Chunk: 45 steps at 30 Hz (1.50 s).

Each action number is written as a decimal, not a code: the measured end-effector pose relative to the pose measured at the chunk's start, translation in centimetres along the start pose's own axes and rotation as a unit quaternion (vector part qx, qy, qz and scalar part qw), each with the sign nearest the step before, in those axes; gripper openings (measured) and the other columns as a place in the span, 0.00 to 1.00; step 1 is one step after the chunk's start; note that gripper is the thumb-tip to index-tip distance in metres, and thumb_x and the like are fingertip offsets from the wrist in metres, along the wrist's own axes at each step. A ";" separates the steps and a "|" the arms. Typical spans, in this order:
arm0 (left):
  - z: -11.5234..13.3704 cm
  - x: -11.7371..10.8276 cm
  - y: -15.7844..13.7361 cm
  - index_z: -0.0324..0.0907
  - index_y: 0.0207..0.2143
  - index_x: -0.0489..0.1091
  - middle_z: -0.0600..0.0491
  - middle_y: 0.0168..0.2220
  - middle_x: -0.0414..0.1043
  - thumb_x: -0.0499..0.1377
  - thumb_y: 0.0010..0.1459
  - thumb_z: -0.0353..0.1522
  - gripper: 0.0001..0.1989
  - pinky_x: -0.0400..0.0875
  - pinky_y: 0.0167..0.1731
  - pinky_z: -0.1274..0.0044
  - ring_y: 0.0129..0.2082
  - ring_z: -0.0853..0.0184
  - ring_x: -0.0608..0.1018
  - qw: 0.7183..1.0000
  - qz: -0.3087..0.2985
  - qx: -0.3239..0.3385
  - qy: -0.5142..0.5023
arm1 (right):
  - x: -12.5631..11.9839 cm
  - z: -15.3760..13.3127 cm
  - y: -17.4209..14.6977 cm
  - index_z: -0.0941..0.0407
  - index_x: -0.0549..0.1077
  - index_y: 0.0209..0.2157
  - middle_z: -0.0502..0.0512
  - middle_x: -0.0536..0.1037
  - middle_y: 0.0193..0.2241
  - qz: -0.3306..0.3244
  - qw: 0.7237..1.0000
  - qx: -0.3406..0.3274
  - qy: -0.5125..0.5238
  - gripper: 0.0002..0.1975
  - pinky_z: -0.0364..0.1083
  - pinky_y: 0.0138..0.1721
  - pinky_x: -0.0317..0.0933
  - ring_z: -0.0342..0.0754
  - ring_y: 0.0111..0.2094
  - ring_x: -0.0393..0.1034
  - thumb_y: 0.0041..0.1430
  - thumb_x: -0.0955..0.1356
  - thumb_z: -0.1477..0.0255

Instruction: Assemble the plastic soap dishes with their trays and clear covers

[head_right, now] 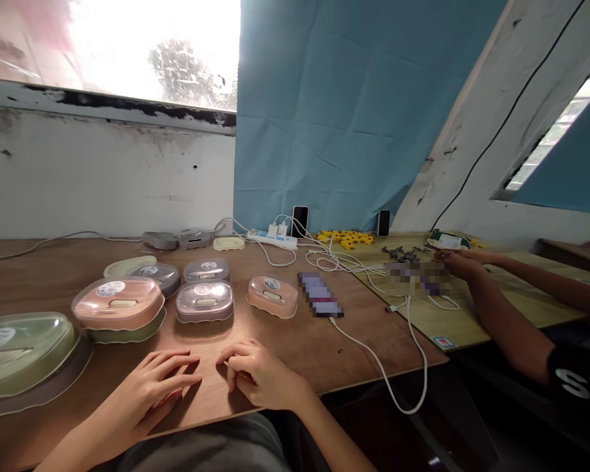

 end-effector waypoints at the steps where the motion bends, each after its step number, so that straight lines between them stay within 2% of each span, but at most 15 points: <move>1: 0.0 0.0 0.0 0.53 0.50 0.67 0.55 0.55 0.67 0.48 0.57 0.22 0.24 0.66 0.49 0.67 0.53 0.60 0.68 1.000 -0.001 0.000 -0.004 | 0.0 0.0 0.0 0.56 0.70 0.27 0.53 0.75 0.44 0.000 1.000 0.003 -0.005 0.14 0.47 0.52 0.57 0.45 0.47 0.67 0.50 0.62 0.89; 7: 0.1 -0.2 0.2 0.53 0.52 0.65 0.55 0.55 0.67 0.48 0.57 0.22 0.24 0.66 0.50 0.69 0.53 0.61 0.69 1.000 -0.007 -0.002 -0.016 | 0.1 -0.1 0.1 0.56 0.69 0.31 0.51 0.74 0.42 -0.001 1.000 0.008 -0.024 0.12 0.45 0.52 0.56 0.44 0.47 0.67 0.54 0.62 0.87; 14: 0.0 -0.1 0.1 0.52 0.51 0.66 0.53 0.54 0.68 0.48 0.59 0.23 0.22 0.66 0.49 0.69 0.52 0.61 0.70 1.000 0.014 0.000 -0.018 | 0.2 -0.1 0.1 0.55 0.69 0.34 0.53 0.74 0.43 -0.003 0.999 0.015 -0.036 0.09 0.47 0.52 0.57 0.45 0.47 0.67 0.60 0.62 0.82; 45: 0.0 0.0 0.1 0.52 0.51 0.65 0.55 0.55 0.67 0.47 0.59 0.23 0.22 0.65 0.50 0.69 0.53 0.61 0.67 1.000 0.002 -0.001 -0.027 | 0.1 -0.1 0.1 0.56 0.69 0.34 0.53 0.74 0.43 0.000 0.999 0.012 -0.036 0.09 0.46 0.52 0.57 0.45 0.47 0.67 0.58 0.63 0.84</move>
Point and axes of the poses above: each hand's wrist, its own y-axis towards the middle knuckle, its own x-axis out of the palm, z = x × y, the point moved 5 cm from there along y, towards the middle knuckle
